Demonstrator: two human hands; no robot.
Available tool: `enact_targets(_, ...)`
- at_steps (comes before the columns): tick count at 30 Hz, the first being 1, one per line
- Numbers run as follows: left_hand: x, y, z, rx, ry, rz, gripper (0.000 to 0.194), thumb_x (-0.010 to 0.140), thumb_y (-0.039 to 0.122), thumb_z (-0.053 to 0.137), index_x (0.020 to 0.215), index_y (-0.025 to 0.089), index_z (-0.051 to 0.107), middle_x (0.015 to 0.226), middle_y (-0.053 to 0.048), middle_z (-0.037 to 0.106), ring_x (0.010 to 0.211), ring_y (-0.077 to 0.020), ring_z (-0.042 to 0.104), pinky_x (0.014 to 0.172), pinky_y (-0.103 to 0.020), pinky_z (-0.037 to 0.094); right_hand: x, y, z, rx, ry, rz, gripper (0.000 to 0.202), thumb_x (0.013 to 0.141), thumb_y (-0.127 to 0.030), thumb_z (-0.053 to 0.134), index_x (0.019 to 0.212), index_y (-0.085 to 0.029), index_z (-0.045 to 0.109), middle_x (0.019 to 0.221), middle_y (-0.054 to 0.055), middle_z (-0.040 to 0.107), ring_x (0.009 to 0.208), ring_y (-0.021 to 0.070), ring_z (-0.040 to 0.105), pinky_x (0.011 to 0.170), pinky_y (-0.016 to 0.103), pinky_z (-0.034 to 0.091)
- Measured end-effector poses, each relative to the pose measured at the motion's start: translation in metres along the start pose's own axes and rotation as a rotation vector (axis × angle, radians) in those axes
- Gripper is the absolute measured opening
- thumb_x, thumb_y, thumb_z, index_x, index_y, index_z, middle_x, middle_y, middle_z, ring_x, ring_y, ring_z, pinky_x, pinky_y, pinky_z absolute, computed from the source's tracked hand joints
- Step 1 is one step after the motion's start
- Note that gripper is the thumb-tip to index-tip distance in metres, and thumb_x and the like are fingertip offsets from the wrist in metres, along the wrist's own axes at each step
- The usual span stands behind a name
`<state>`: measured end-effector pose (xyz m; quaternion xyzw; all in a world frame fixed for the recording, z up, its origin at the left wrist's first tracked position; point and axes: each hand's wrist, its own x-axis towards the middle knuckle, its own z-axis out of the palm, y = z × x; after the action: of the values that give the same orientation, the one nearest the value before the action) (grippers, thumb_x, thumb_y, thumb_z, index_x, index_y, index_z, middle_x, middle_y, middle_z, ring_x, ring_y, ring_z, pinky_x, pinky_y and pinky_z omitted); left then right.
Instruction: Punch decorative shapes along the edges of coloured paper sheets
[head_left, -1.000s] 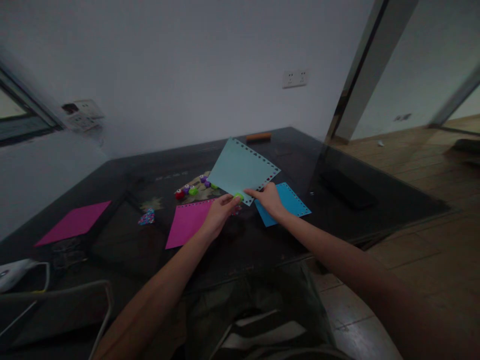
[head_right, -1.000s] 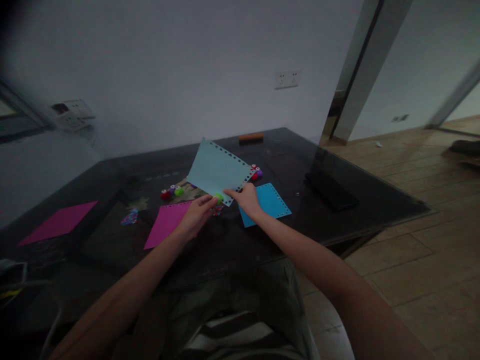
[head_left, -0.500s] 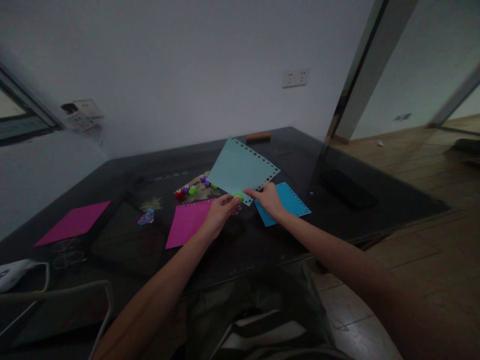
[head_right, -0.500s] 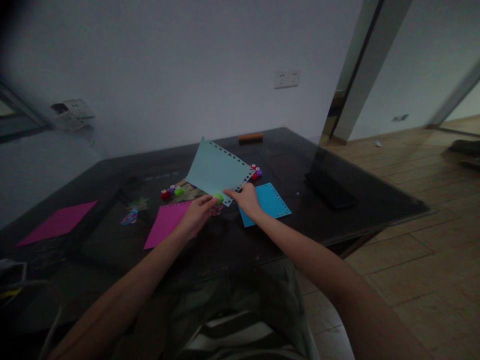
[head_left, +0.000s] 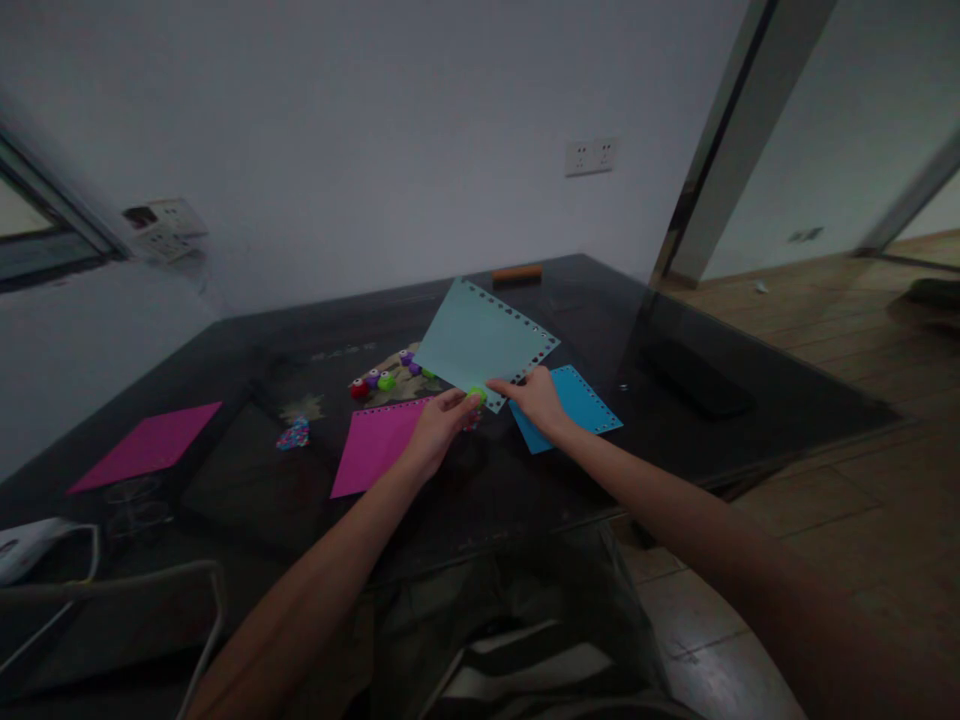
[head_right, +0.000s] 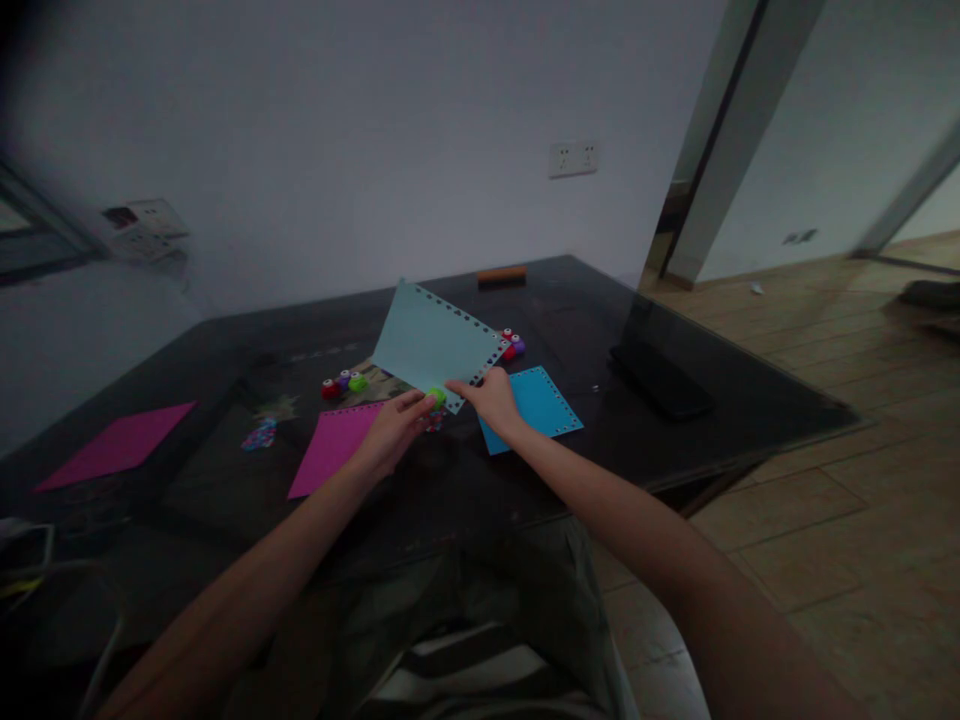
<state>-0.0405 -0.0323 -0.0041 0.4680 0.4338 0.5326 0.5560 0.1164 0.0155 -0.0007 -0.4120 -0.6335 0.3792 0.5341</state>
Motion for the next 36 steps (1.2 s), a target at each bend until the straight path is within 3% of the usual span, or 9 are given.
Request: enact_targets(36, -0.0002, -0.001, -0.0054, 0.073, -0.013, 0.064, 0.019, 0.071, 0.035, 0.071, 0.08, 0.018, 0.069, 0.076, -0.001, 0.064, 0.068, -0.0131, 0.055, 0.064, -0.024, 0.04, 0.0, 0.001, -0.0004, -0.018, -0.02, -0.005, 0.02, 0.064, -0.033, 0.071, 0.066, -0.015, 0.063, 0.074, 0.006, 0.07, 0.069, 0.0199, 0.063, 0.067, 0.033, 0.049)
